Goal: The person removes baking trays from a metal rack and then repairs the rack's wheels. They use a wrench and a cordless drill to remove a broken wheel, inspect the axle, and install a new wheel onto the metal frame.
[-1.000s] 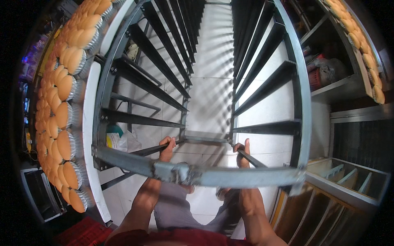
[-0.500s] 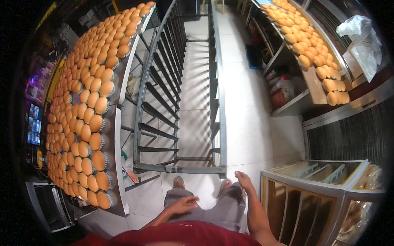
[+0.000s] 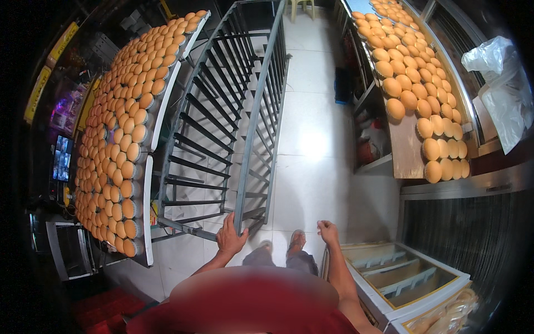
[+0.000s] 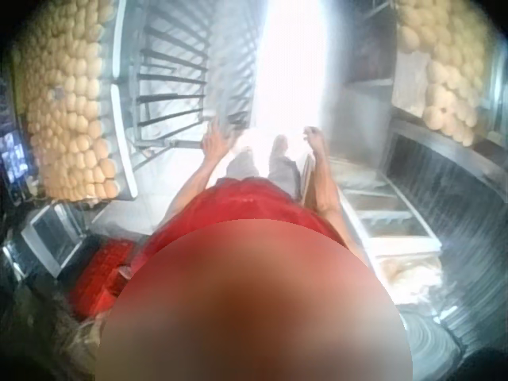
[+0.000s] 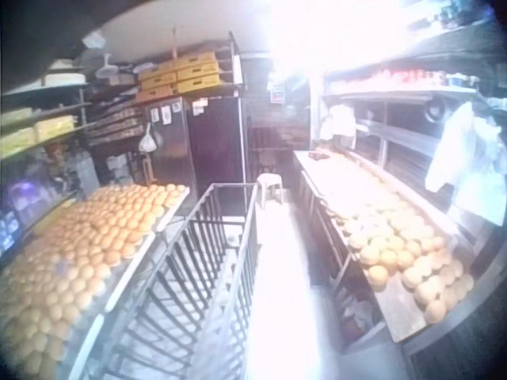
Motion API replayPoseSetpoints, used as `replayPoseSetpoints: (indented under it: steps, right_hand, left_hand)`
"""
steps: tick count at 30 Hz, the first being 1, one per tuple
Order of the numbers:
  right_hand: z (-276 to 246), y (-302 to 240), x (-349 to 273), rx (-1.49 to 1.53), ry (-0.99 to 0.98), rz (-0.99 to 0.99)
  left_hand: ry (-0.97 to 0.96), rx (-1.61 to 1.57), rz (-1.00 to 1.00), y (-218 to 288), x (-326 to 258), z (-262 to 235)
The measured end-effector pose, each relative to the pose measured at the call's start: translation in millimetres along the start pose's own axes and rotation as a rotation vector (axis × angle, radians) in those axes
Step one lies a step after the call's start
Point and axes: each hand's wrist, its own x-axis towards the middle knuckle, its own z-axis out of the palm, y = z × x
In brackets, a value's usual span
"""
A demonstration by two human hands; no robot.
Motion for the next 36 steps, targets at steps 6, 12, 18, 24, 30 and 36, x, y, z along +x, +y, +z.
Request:
replayPoseSetpoints:
  steps: [6, 12, 18, 24, 30, 36]
  right_hand:
    - [-21, -148, 62, -0.137, -0.206, -0.107]
    - [-14, -493, 94, -0.516, -0.395, -1.004]
    - [-59, -847, 57, -0.413, -0.507, -1.922]
    - [-128, -1025, 145, -0.502, -0.391, -2.033]
    - [-205, -1217, 342, -0.531, -0.392, -2.032]
    - [-241, -1433, 551, -0.612, -0.485, -1.799]
  left_hand:
    - [0.043, 0.036, 0.042, 30, 34, -9]
    - [-0.048, 0.021, -0.021, 82, 99, -45]
    - [0.217, -0.13, 0.022, 119, 222, -70]
    - [0.409, -0.369, 0.083, 296, 564, -159]
    - [0.457, -0.409, 0.1, 467, 875, -181]
    - [0.522, -0.342, -0.014, 560, 1092, -196]
